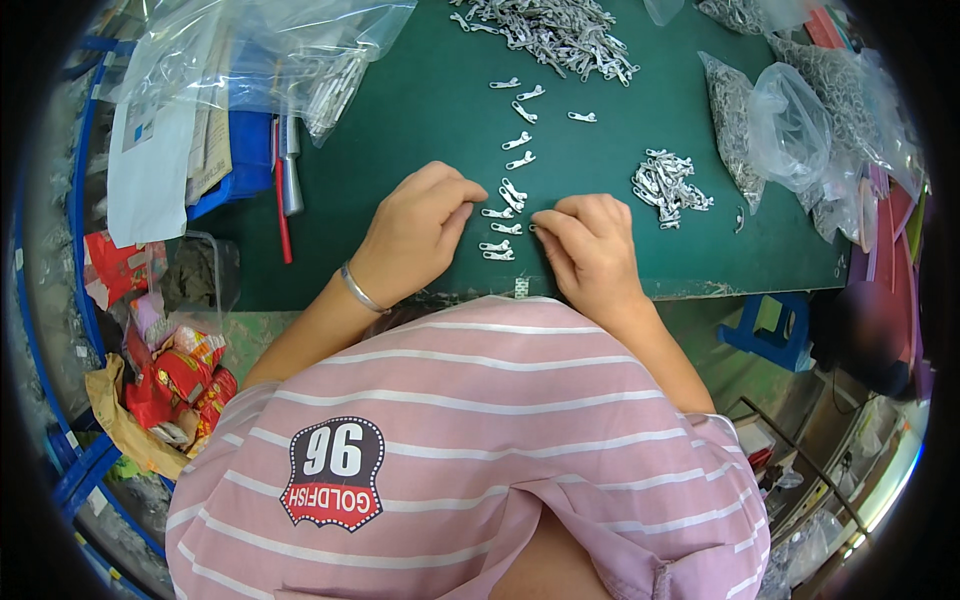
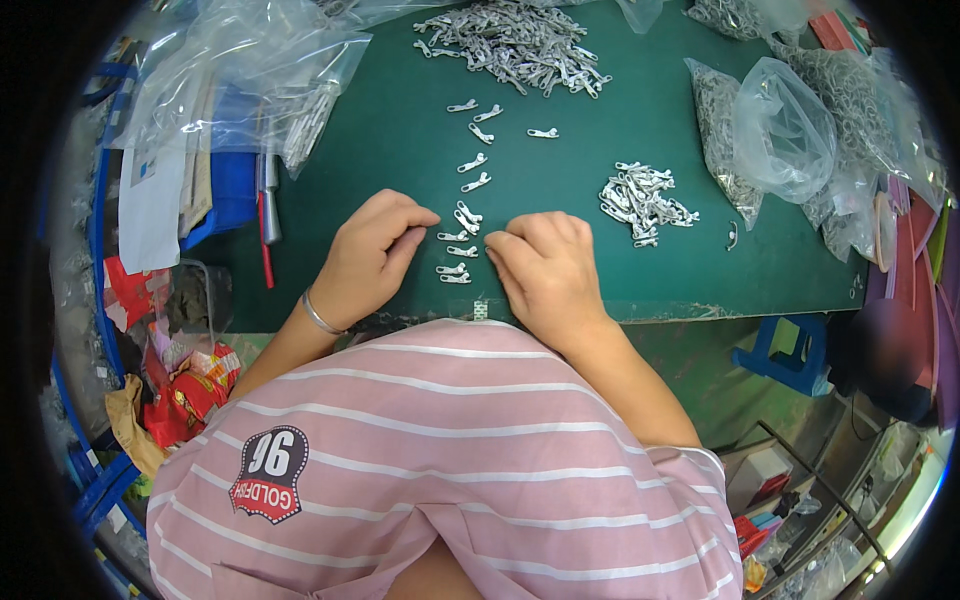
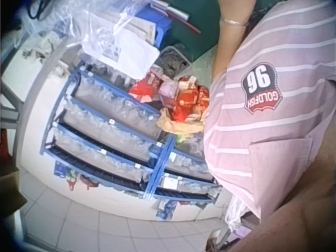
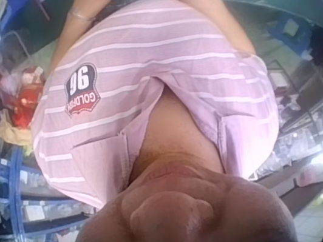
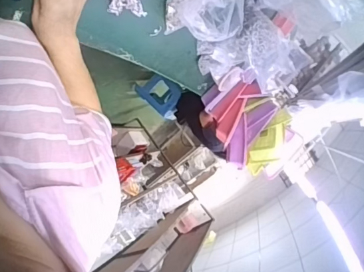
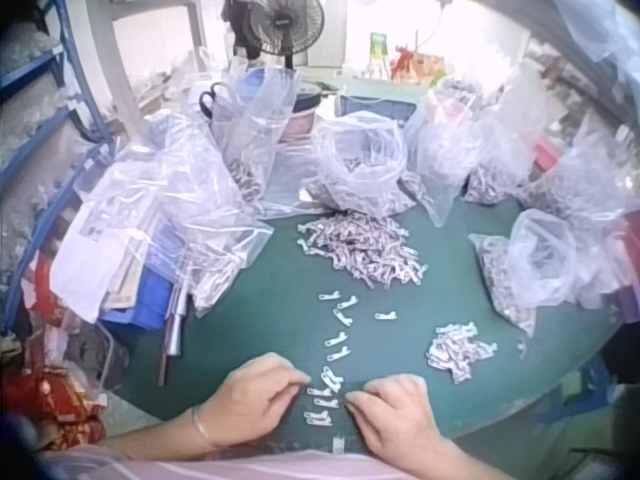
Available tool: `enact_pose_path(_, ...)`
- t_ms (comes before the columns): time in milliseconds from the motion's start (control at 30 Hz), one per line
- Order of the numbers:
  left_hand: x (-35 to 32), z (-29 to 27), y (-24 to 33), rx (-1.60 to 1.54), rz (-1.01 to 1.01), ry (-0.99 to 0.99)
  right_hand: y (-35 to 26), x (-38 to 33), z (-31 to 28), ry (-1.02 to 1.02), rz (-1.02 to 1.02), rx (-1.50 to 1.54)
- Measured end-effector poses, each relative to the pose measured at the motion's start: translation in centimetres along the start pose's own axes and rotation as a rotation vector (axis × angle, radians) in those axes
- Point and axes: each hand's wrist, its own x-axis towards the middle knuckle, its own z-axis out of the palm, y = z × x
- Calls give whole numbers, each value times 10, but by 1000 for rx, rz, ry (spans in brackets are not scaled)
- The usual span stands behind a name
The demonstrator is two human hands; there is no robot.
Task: The person picks up small metal zipper pulls from a pile and aligns them into several vertical rows on a green workstation surface by hand.
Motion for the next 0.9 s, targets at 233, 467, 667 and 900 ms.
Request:
enact_pose_path(233,-3,1,0,113,53,-33,0,-13,-1,13,47,-19)
enact_pose_path(467,1,13,0,131,109,-21,2,-8,0,20,42,-6)
enact_pose_path(667,4,12,0,128,129,-47,2,-6,0,11,47,13)
enact_pose_path(900,5,10,-2,73,102,-40,2,-5,-2,-30,31,14)
